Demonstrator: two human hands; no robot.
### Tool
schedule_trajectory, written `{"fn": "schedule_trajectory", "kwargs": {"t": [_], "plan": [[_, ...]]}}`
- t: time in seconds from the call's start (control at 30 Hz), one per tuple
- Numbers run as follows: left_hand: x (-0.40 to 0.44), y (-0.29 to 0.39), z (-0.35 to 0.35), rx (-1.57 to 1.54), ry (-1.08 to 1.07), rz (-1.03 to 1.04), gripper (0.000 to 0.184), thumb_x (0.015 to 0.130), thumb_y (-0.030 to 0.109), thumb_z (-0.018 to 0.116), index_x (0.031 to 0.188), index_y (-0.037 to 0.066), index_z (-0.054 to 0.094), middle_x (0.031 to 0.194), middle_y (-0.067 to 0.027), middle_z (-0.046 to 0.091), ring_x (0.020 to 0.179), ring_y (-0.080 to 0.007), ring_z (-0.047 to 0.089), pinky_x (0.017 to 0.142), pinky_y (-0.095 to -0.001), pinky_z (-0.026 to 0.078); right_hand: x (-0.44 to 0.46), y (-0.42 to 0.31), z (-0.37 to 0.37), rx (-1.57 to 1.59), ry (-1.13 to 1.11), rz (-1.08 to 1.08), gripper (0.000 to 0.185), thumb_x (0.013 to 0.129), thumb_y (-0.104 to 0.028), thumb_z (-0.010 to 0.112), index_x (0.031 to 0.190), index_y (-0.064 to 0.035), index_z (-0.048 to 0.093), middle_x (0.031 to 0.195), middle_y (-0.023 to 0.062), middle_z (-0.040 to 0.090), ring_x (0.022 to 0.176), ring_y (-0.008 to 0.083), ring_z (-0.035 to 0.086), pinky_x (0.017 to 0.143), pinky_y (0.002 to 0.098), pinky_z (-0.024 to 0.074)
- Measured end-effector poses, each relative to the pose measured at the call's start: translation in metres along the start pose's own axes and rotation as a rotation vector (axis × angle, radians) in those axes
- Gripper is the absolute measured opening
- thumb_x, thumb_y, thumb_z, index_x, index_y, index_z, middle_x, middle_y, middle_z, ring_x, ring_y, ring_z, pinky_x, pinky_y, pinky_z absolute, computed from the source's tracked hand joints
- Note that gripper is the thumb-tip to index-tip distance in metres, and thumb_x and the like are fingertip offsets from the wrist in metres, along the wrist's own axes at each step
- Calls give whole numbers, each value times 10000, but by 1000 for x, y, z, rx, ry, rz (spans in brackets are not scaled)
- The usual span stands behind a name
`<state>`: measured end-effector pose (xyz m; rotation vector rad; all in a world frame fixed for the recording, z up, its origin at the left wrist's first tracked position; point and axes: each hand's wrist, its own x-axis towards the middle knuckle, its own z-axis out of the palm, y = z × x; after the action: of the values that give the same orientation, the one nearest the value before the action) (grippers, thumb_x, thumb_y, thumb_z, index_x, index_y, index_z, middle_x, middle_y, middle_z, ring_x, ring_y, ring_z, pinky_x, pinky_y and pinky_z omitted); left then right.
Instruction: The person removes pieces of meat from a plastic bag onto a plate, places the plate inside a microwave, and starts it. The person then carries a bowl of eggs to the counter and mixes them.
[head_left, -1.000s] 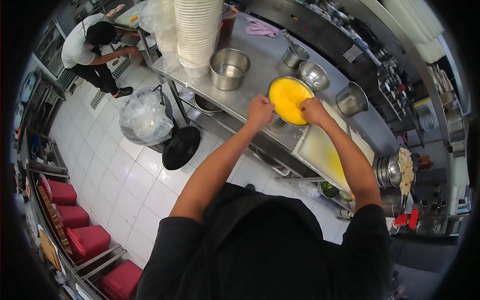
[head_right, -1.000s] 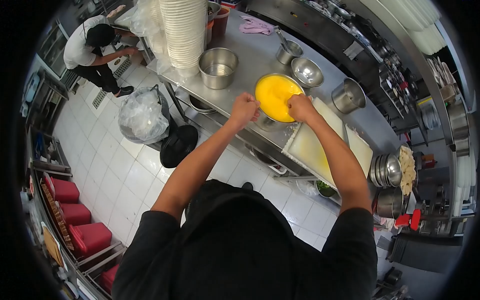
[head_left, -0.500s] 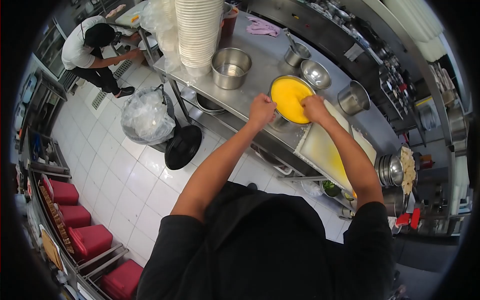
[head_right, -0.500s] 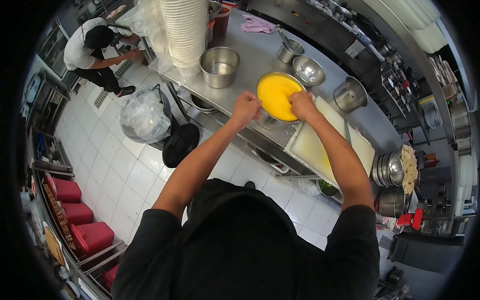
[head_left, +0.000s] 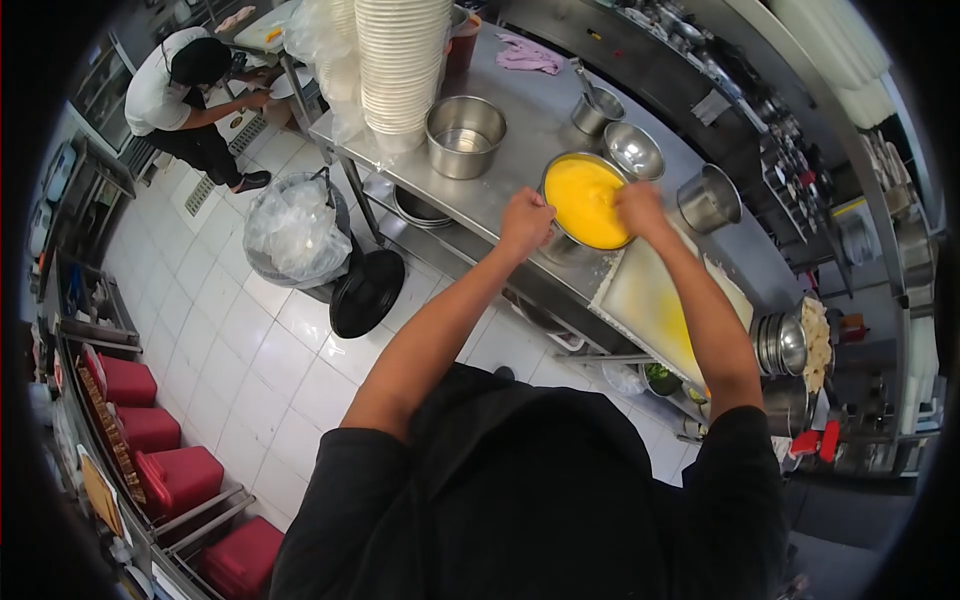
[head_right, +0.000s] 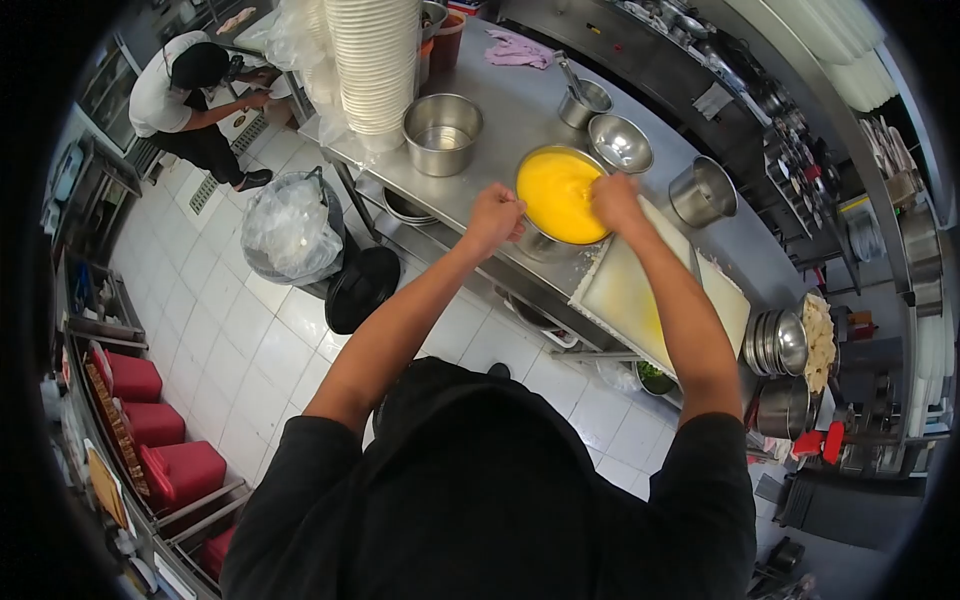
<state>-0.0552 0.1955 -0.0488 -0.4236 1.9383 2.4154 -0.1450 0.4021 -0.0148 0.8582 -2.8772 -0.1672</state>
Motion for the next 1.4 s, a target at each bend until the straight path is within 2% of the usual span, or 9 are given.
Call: {"fn": "schedule_trajectory", "kwargs": {"t": [0.17,0.43,0.53,0.67,0.87,1.07,1.17,1.3,1.4], "plan": [[-5,6,-3,63,-22,-39,147,788,85,560,876,44,450,702,-75,552,524,-158,567,435,-295,479,-11,0,-12,470,-27,46,144,632,-85,578,728,-56,682,740,153,638,725,297,626,693,343,493],[-3,5,-3,78,-56,-43,149,801,110,565,886,62,452,682,-48,540,535,-146,571,446,-284,476,-23,25,-113,354,210,280,125,656,-88,584,728,-51,679,717,157,630,697,302,624,682,359,491],[-4,6,-3,63,-61,-54,148,801,111,567,884,65,453,677,-41,536,538,-142,568,455,-285,476,-20,25,-121,270,299,235,125,656,-85,571,718,-47,674,706,161,625,686,306,624,680,352,494],[-5,6,-3,78,-45,-48,151,802,113,571,884,62,455,677,-41,537,537,-141,564,463,-286,477,-12,21,-83,-50,288,180,126,646,-71,571,714,-83,676,757,127,641,804,305,594,715,429,435],[-6,8,-2,100,-5,-38,150,798,101,572,894,55,466,680,-45,541,535,-141,562,465,-287,480,-14,-4,-17,-177,51,127,135,649,-70,572,733,-81,677,795,130,641,894,315,553,752,446,403],[-4,6,-3,100,-26,-46,159,796,103,574,900,53,465,694,-51,543,548,-144,566,463,-284,480,-29,-27,-3,485,-31,200,182,645,-74,567,770,-68,699,811,159,652,772,334,607,738,397,476],[-6,8,-3,84,-47,-57,164,796,109,576,899,54,461,698,-51,541,555,-146,568,461,-285,478,-32,-17,-7,615,84,265,164,646,-51,569,752,-23,690,769,156,661,652,285,624,650,328,498],[-6,9,-4,78,-54,-59,165,799,113,575,897,56,456,695,-52,536,553,-149,567,458,-284,474,-36,-5,-15,1164,76,559,96,677,5,593,729,60,652,657,77,620,582,130,549,550,255,442],[-7,10,-4,82,-66,-80,161,801,111,572,892,58,451,694,-57,535,558,-154,568,471,-286,476,-37,8,-20,1209,141,565,95,685,11,592,742,54,655,645,72,611,573,127,540,532,260,429]]}}
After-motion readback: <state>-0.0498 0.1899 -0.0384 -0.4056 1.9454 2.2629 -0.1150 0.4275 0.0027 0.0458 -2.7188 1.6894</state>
